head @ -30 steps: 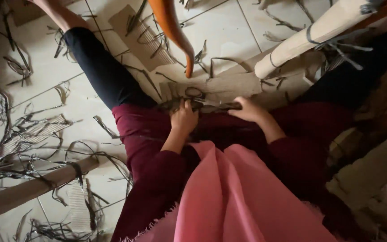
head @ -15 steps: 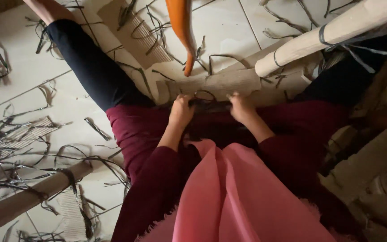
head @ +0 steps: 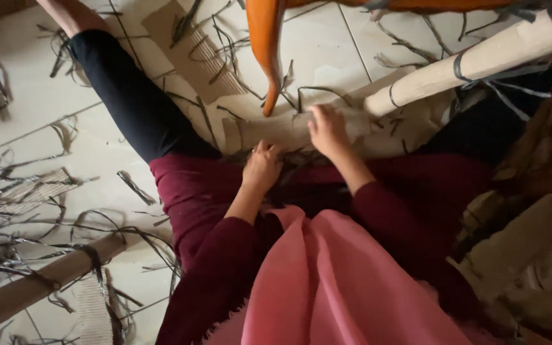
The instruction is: Wrapping furniture legs with decorative strips and securing them by tying and cutting
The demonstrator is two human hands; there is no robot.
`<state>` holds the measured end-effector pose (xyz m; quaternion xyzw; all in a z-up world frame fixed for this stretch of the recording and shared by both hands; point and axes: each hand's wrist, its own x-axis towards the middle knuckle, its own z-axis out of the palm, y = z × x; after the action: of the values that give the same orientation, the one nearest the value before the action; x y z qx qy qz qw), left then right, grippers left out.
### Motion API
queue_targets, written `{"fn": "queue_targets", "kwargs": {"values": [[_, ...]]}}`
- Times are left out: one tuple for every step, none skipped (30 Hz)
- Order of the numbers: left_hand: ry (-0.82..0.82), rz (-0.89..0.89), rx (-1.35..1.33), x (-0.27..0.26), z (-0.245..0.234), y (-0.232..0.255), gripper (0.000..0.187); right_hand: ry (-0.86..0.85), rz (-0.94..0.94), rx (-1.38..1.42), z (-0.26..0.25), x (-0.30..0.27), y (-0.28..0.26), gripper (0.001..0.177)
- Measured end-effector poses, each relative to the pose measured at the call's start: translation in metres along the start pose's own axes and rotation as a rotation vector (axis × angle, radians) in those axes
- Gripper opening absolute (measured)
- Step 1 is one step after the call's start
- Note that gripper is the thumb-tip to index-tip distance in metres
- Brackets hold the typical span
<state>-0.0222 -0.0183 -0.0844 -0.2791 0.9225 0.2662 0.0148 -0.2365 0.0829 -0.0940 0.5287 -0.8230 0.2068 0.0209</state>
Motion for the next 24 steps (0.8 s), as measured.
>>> {"fn": "queue_targets", "kwargs": {"values": [[0.003, 0.000, 0.005, -0.001, -0.001, 0.003, 0.041, 0.005, -0.001, 0.003, 0.036, -0.007, 0.009, 0.040], [0.063, -0.015, 0.039, -0.003, -0.002, 0.004, 0.055, -0.007, 0.125, 0.245, 0.073, -0.014, 0.017, 0.034], [0.123, -0.031, 0.074, -0.004, -0.003, 0.006, 0.068, -0.020, 0.250, 0.487, 0.111, -0.021, 0.024, 0.028], [0.121, -0.035, 0.077, -0.007, -0.016, 0.014, 0.068, -0.022, 0.250, 0.491, 0.093, -0.024, 0.018, 0.028], [0.088, -0.067, 0.047, -0.010, -0.030, 0.022, 0.076, -0.103, 0.278, 0.218, 0.076, -0.028, 0.011, 0.030], [0.052, -0.099, 0.015, -0.014, -0.041, 0.031, 0.084, -0.185, 0.303, -0.060, 0.058, -0.034, 0.006, 0.034], [0.048, -0.102, 0.014, -0.010, -0.035, 0.025, 0.084, -0.191, 0.304, -0.058, 0.049, -0.031, -0.005, 0.034], [-0.015, -0.109, 0.036, -0.006, -0.028, 0.021, 0.091, -0.202, 0.347, -0.039, 0.038, -0.028, -0.015, 0.035], [-0.078, -0.116, 0.058, -0.003, -0.021, 0.017, 0.099, -0.213, 0.390, -0.020, 0.027, -0.025, -0.025, 0.039], [-0.082, -0.114, 0.057, 0.001, -0.007, 0.010, 0.099, -0.214, 0.394, -0.022, 0.022, -0.021, -0.031, 0.039], [-0.081, -0.112, 0.096, 0.004, 0.007, 0.003, 0.096, -0.257, 0.393, -0.095, 0.017, -0.017, -0.036, 0.042], [-0.076, -0.111, 0.136, 0.009, 0.019, -0.004, 0.094, -0.296, 0.389, -0.168, 0.011, -0.009, -0.041, 0.044], [-0.074, -0.109, 0.136, 0.011, 0.016, -0.002, 0.094, -0.294, 0.389, -0.169, 0.025, -0.012, -0.029, 0.044], [-0.096, -0.106, 0.135, 0.011, 0.013, -0.002, 0.091, -0.215, 0.285, -0.167, 0.040, -0.014, -0.019, 0.043], [-0.118, -0.104, 0.135, 0.011, 0.009, -0.002, 0.089, -0.137, 0.181, -0.165, 0.054, -0.017, -0.009, 0.046], [-0.117, -0.107, 0.136, 0.010, 0.012, -0.003, 0.089, -0.137, 0.179, -0.162, 0.056, -0.017, -0.009, 0.046], [-0.121, -0.115, 0.108, 0.008, 0.015, -0.005, 0.087, -0.104, 0.201, -0.045, 0.058, -0.018, -0.008, 0.040], [-0.124, -0.121, 0.080, 0.008, 0.017, -0.006, 0.086, -0.068, 0.223, 0.072, 0.059, -0.017, -0.007, 0.034], [-0.121, -0.122, 0.083, 0.003, 0.008, 0.001, 0.086, -0.065, 0.221, 0.074, 0.061, -0.019, -0.003, 0.034], [-0.109, -0.123, 0.089, 0.000, -0.002, 0.008, 0.082, -0.018, 0.170, 0.109, 0.062, -0.018, 0.000, 0.022], [-0.097, -0.125, 0.096, -0.004, -0.012, 0.015, 0.079, 0.030, 0.118, 0.144, 0.064, -0.017, 0.004, 0.013], [-0.094, -0.126, 0.099, -0.002, -0.001, 0.007, 0.079, 0.033, 0.115, 0.146, 0.065, -0.021, 0.008, 0.013], [-0.074, -0.108, 0.105, 0.001, 0.011, 0.000, 0.080, 0.046, 0.134, 0.170, 0.066, -0.025, 0.013, 0.014], [-0.054, -0.086, 0.111, 0.004, 0.023, -0.007, 0.081, 0.059, 0.155, 0.190, 0.066, -0.028, 0.019, 0.015]]}}
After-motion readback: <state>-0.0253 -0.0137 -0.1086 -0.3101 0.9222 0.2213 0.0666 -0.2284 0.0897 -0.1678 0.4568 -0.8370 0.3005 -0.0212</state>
